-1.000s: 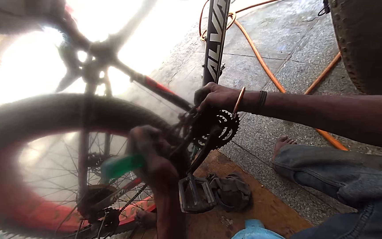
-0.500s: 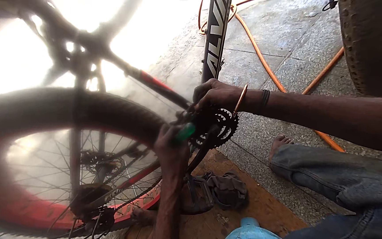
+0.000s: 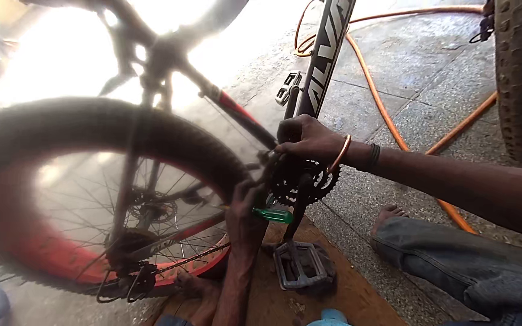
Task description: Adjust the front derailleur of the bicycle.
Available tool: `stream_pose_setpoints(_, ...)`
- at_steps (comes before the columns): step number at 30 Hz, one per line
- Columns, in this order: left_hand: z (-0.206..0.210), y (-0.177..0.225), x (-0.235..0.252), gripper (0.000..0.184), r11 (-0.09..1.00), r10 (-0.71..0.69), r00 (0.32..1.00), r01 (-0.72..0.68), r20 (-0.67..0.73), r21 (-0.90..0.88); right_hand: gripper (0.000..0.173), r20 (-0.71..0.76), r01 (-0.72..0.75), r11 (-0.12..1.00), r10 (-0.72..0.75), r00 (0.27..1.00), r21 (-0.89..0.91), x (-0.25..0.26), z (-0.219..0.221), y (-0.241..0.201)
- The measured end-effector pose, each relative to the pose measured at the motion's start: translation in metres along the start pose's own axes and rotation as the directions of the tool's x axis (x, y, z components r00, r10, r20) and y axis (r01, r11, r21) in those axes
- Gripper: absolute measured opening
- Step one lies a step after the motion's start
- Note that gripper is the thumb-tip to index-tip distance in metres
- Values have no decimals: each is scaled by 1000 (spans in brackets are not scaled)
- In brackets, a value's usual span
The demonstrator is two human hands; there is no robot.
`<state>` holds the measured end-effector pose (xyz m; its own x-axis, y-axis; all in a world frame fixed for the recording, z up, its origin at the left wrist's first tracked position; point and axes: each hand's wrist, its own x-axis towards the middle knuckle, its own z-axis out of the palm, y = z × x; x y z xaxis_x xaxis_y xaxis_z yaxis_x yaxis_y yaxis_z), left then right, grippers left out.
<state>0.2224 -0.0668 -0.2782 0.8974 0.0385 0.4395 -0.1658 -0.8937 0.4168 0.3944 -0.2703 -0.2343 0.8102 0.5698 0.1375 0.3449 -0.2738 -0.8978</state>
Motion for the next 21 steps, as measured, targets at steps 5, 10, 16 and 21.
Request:
stream_pose_setpoints(5, 13, -1, -21, 19, 981, 35, 999, -37, 15, 188, 13, -116, 109, 988, -122, 986, -113, -17, -1, 4)
stream_pose_setpoints(10, -20, 13, -22, 19, 977, -191, 913, 141, 360, 160, 17, -73, 176, 963, -195, 978, -206, -29, 2, -6)
stream_pose_setpoints(16, -88, 19, -33, 18, 913, -407, 853, 375, 327, 160, 18, -154, 326, 876, -399, 904, -355, -34, -4, -27)
stream_pose_setpoints(21, -98, 38, -107, 24, 876, -466, 881, 472, 74, -103, 27, -108, 352, 801, -454, 884, -484, -43, -13, -59)
